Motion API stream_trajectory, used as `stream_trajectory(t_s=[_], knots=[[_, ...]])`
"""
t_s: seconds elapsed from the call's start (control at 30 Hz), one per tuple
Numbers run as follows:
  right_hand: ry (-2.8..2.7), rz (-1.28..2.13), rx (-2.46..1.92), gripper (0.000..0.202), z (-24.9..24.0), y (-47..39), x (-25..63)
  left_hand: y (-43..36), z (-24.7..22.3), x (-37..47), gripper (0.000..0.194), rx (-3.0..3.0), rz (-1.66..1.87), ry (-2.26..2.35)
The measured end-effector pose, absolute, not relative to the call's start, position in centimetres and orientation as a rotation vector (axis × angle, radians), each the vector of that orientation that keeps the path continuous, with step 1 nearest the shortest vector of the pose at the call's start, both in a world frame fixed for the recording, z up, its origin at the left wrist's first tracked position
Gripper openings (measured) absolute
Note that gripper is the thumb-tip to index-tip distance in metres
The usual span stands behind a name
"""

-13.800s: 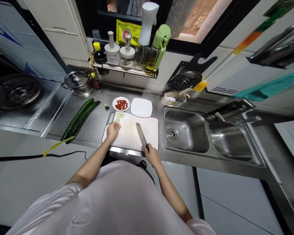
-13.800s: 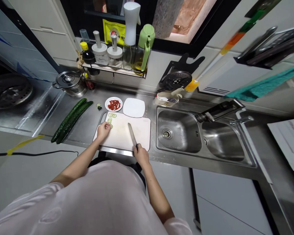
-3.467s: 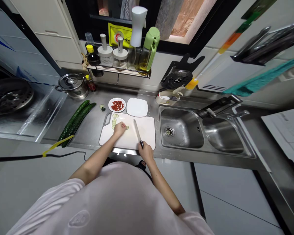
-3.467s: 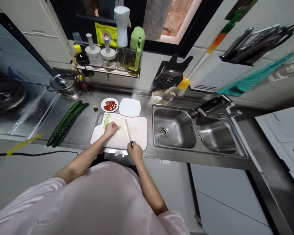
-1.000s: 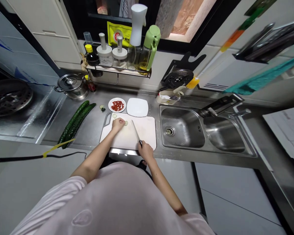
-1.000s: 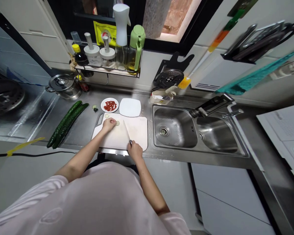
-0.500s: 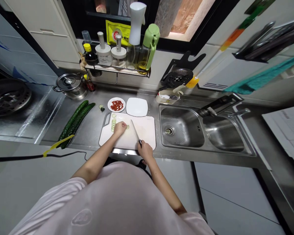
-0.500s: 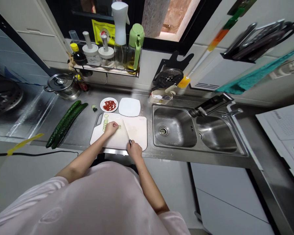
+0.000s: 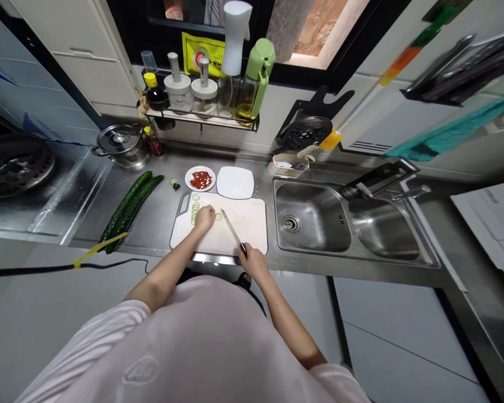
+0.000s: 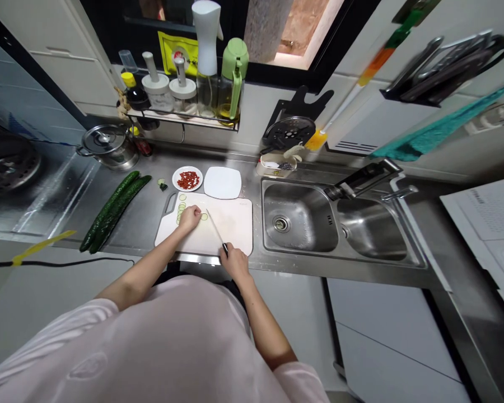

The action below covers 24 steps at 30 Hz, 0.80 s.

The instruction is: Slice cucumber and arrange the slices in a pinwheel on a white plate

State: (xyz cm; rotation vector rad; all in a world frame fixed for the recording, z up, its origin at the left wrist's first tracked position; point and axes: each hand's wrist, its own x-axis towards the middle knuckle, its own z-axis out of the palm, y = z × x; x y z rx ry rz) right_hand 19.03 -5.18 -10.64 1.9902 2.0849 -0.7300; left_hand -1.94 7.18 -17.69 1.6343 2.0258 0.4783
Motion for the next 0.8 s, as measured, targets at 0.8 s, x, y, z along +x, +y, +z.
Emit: stream_trajectory(t_s=[0.8], knots=[[2.063, -0.731, 1.847, 0.036, -9.6, -4.7, 18.2, 7.9, -18.6, -2.3, 0.009, 1.586, 0.475, 2.007]])
